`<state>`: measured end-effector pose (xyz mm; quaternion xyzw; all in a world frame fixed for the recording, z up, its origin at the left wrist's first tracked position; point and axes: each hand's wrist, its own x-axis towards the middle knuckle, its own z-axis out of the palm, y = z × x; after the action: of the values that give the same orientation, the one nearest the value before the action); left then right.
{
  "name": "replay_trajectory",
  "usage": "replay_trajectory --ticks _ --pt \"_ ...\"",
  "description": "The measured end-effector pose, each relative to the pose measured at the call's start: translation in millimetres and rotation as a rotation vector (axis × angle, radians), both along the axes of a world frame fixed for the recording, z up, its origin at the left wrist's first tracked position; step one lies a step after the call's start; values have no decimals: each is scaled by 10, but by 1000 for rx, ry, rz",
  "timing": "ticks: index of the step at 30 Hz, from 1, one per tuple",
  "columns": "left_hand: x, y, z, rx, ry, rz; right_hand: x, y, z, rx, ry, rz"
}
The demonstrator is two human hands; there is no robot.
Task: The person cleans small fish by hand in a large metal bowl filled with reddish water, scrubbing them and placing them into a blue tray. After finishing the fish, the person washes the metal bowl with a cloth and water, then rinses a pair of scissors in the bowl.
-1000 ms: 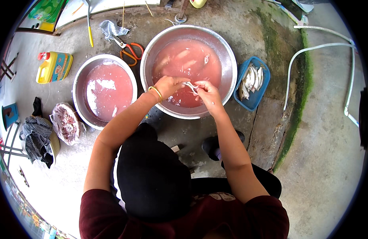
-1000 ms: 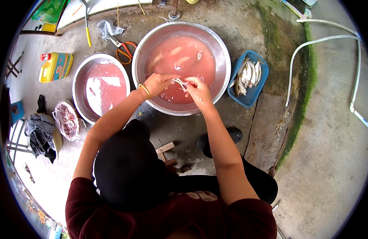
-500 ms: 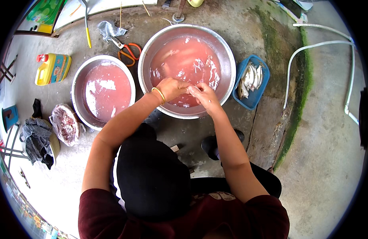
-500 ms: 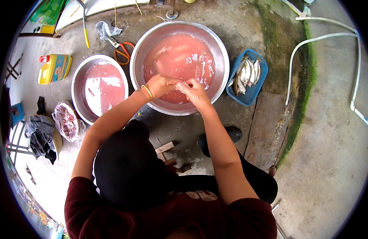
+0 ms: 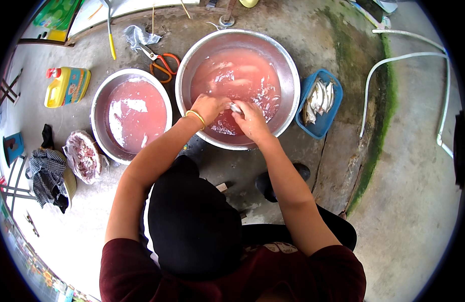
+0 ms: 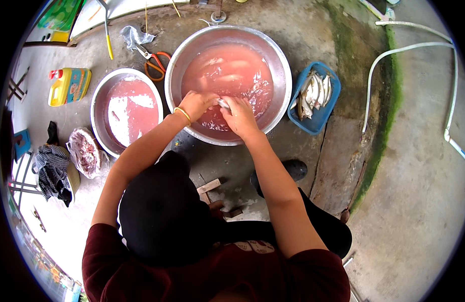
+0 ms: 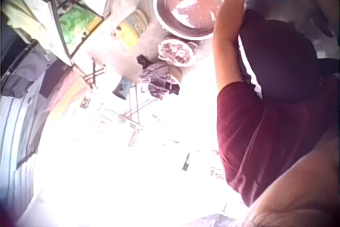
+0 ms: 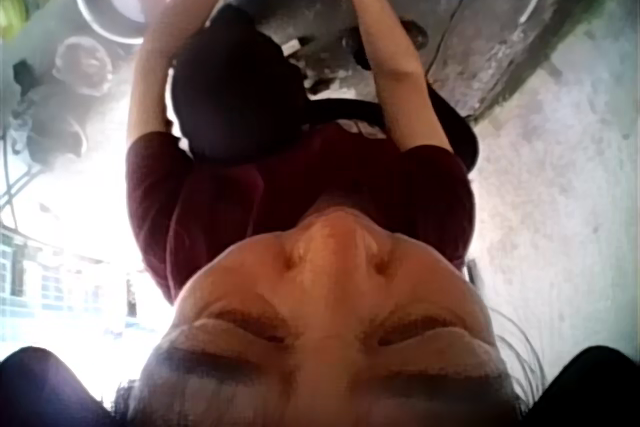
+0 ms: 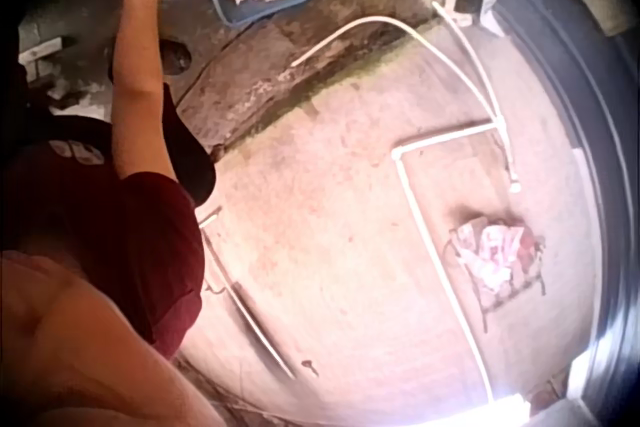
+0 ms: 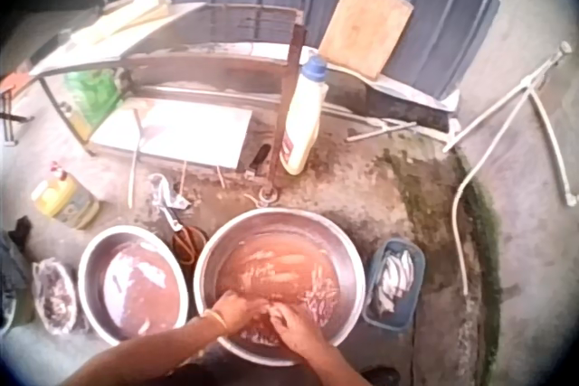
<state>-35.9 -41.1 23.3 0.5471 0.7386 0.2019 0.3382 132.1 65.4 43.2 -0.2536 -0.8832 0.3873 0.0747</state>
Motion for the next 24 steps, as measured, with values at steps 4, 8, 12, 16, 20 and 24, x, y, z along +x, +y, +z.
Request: replay_trajectory --ticks 4,8,12,16,20,24 --pt "42 -1 -18 21 283 -120 134 140 -95 197 32 -26" --pt "141 72 178 8 179 -104 212 295 148 270 41 -44" --pt "65 105 44 44 287 -175 460 657 337 451 135 -246" --pt "-98 -85 -145 100 299 52 760 1118 608 779 42 -590" --pt "-100 -222 -201 186 309 108 528 1270 406 299 141 -614" --pt "-74 -214 -151 340 325 -6 -27 1309 -354 119 -31 -187"
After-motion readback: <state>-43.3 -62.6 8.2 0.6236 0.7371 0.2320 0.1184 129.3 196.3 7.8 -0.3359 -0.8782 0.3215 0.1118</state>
